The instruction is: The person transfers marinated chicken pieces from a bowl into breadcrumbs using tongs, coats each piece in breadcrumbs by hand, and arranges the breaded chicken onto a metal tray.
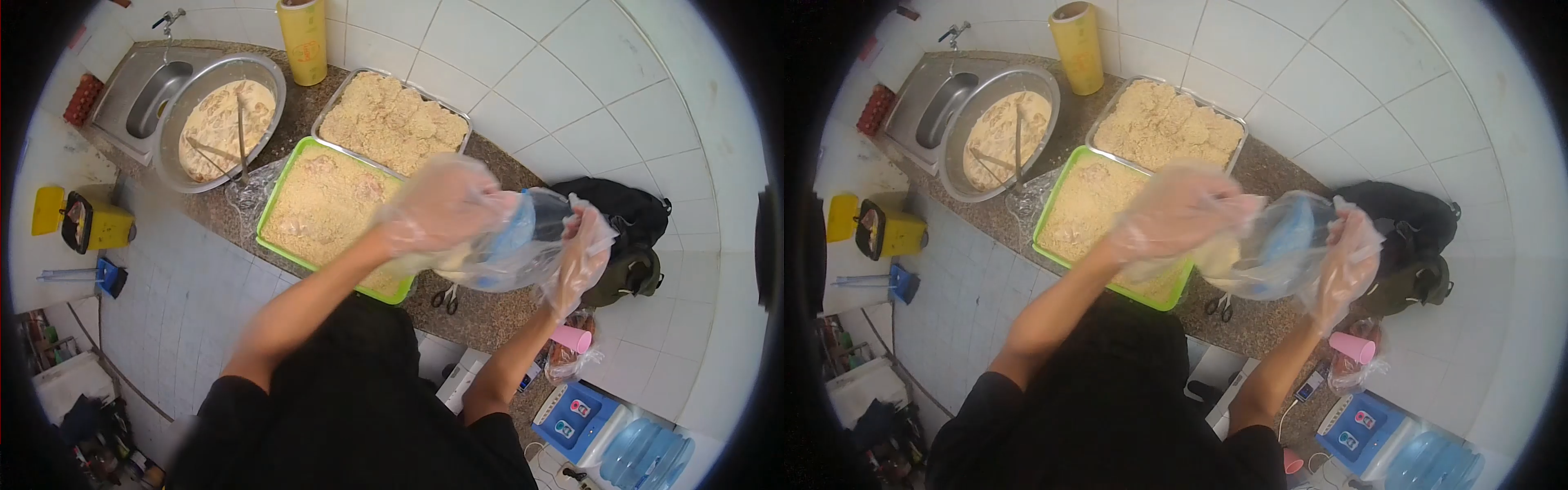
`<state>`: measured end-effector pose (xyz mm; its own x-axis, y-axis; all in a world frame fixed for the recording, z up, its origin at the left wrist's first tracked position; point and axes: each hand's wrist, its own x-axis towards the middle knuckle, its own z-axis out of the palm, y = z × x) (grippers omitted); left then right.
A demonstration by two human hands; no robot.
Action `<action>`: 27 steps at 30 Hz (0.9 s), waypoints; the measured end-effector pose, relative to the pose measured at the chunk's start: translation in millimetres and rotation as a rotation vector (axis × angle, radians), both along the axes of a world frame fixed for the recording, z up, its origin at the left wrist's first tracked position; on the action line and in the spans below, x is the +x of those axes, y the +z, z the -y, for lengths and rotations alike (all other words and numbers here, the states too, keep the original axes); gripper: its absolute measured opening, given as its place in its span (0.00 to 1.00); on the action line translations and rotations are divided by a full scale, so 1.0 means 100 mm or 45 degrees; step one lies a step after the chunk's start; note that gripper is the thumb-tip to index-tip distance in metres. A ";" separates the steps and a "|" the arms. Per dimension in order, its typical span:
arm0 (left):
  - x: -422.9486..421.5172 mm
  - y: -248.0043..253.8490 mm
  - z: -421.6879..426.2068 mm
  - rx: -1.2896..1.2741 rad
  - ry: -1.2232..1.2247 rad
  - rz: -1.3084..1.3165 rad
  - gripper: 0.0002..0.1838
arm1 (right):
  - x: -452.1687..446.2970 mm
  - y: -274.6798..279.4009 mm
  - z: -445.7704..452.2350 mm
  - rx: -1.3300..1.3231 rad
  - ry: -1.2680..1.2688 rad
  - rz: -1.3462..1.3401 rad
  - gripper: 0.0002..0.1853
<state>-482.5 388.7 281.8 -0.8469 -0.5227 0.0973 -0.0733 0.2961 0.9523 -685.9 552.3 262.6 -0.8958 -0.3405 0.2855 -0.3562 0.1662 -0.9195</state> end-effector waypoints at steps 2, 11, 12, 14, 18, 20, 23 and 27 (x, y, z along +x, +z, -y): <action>-0.36 0.00 -0.21 -0.144 0.166 -0.028 0.18 | -0.24 -0.01 0.15 -0.007 0.048 0.043 0.18; 0.05 -0.97 -0.56 -0.229 -0.119 0.107 0.13 | 0.36 -0.04 0.20 0.430 -0.245 -0.724 0.21; 0.29 -1.32 -0.49 -0.141 0.016 0.247 0.12 | 0.56 -0.10 0.20 0.405 -0.250 -0.751 0.18; 0.98 -2.09 -0.22 -0.582 0.420 0.352 0.12 | 0.89 -0.36 0.23 0.291 -0.057 -0.749 0.11; 1.70 -2.59 0.30 -0.763 0.799 0.905 0.13 | 1.41 -1.08 0.62 0.313 0.740 -0.074 0.07; 1.86 -3.05 0.48 -0.824 0.706 0.997 0.14 | 1.51 -1.73 0.81 0.282 0.958 0.121 0.08; 1.85 -3.12 0.54 -0.884 0.664 1.045 0.15 | 1.72 -2.08 1.00 0.352 1.042 0.233 0.09; 1.96 -3.26 0.55 -0.761 0.833 0.823 0.15 | 1.99 -2.26 1.37 0.379 1.041 0.020 0.10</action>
<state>-286.7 334.2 -44.0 -0.4054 -0.9060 0.1219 -0.8183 0.4191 0.3934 -487.2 415.3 36.6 -0.3410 -0.9373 0.0719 -0.4566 0.0982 -0.8843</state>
